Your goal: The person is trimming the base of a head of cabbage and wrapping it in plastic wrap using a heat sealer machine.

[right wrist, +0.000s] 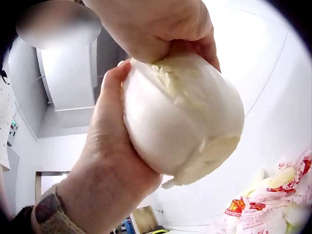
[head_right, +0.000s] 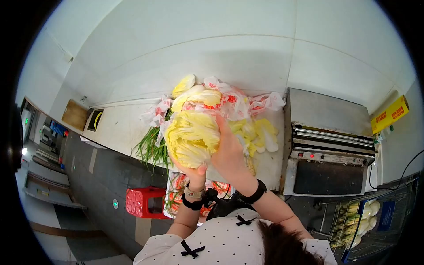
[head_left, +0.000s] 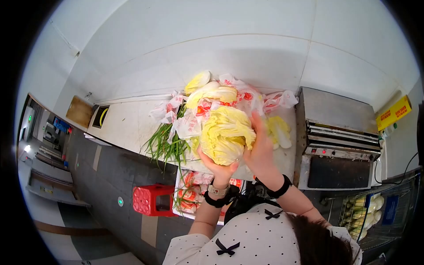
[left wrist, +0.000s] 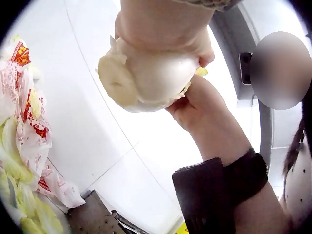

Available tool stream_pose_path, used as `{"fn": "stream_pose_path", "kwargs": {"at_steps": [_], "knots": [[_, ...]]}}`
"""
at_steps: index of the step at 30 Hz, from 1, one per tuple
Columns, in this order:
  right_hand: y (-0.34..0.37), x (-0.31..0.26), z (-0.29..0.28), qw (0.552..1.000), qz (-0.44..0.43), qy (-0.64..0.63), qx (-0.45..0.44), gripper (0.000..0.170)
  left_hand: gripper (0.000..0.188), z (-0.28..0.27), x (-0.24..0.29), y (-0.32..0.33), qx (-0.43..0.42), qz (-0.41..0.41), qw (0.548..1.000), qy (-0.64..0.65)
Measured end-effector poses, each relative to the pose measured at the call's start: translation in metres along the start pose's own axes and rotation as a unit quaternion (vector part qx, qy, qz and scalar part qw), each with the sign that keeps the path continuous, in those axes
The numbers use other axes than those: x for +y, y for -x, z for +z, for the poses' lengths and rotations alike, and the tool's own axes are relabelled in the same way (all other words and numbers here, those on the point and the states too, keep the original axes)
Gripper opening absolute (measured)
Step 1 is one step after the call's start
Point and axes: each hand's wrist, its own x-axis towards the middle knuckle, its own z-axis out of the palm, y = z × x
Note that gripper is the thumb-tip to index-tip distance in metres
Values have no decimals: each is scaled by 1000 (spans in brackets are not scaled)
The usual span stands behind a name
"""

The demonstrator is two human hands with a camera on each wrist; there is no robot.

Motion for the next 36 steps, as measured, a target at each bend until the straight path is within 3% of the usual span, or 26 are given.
{"fn": "stream_pose_path", "kwargs": {"at_steps": [2, 3, 5, 6, 7, 9, 12, 15, 18, 24, 26, 27, 30, 34, 36], "knots": [[-1, -2, 2, 984, -95, 94, 116, 50, 100, -2, -9, 8, 24, 5, 1000, -16], [0, -2, 7, 989, -13, 2, 148, 48, 99, -10, -6, 9, 56, -39, 997, 33], [-13, 12, 1, 956, 123, -169, 205, 45, 96, -6, -12, 2, 135, -110, 973, 153], [-12, 10, -2, 952, 136, -210, 177, 42, 86, -7, -7, -3, 170, -178, 948, 203], [-11, 5, -6, 945, 150, -249, 151, 39, 83, -8, -3, -9, 172, -194, 939, 228], [-9, -15, -1, 920, 83, -312, 221, 38, 78, -9, 5, -22, 174, -223, 919, 276], [9, -11, -6, 903, 206, -342, 161, 42, 71, -5, 16, -40, 224, -190, 917, 271], [3, -2, -10, 822, 265, -485, 135, 46, 68, -16, 18, -51, 249, -204, 879, 352], [-2, -2, -10, 756, 345, -547, 101, 48, 66, -34, 12, -53, 256, -237, 849, 398], [0, 7, -10, 770, 289, -559, 103, 49, 62, -56, 6, -54, 233, -229, 819, 471], [1, 16, -13, 816, 253, -506, 115, 48, 64, -70, 4, -51, 212, -212, 783, 545], [1, 20, -16, 838, 235, -478, 121, 48, 65, -78, 5, -50, 230, -208, 807, 502], [0, 36, -23, 835, 293, -460, 77, 47, 67, -102, 10, -41, 278, -202, 854, 391], [18, 84, -16, 750, 464, -469, -38, 43, 64, -124, 29, -30, 332, -208, 858, 332], [40, 111, -9, 707, 543, -445, -77, 39, 65, -145, 24, -8, 316, -226, 873, 294]]}}
